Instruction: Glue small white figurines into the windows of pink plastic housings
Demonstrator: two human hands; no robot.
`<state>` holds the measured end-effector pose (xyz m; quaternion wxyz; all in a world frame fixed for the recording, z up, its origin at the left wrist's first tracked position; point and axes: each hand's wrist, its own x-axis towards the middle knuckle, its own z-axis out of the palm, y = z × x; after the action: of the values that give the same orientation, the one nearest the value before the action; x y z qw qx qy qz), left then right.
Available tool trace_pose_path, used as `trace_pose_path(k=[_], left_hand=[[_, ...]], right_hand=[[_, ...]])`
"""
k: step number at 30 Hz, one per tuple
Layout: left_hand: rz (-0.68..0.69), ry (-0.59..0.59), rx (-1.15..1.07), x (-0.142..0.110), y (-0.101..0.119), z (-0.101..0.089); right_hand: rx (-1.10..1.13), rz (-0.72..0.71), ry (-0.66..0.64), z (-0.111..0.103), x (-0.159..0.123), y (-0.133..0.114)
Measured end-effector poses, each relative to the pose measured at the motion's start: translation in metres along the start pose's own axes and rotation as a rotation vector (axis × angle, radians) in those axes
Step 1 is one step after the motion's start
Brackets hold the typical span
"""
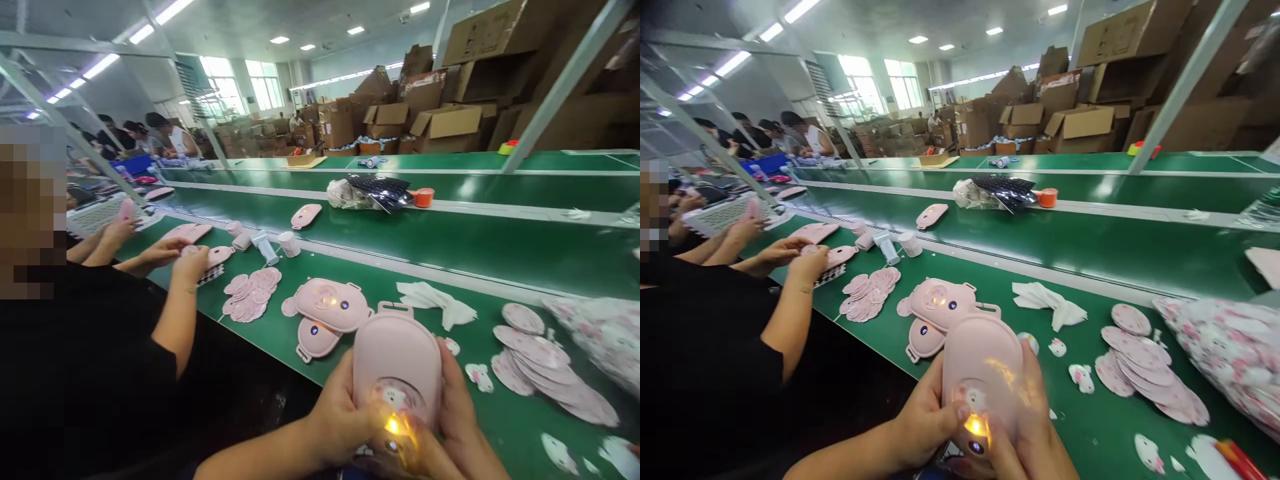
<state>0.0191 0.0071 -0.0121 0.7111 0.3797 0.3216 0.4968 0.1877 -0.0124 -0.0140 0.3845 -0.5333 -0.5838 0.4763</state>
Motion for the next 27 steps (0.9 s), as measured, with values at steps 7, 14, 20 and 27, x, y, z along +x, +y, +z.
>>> trace_pose_path(k=[7,14,20,27], left_hand=[[-0.050,0.021,0.021,-0.001,-0.001,-0.005],[-0.024,-0.004,0.084,-0.007,-0.009,-0.020],[-0.017,0.018,0.082,-0.010,-0.006,-0.020],[-0.041,0.002,0.086,-0.012,-0.006,-0.023]], right_hand=[[-0.081,-0.086,-0.045,0.006,-0.002,0.008],[-0.063,-0.033,-0.072,0.002,-0.005,0.001],[-0.022,-0.051,-0.092,0.003,-0.007,-0.003],[-0.054,-0.066,-0.095,0.003,-0.006,-0.010]])
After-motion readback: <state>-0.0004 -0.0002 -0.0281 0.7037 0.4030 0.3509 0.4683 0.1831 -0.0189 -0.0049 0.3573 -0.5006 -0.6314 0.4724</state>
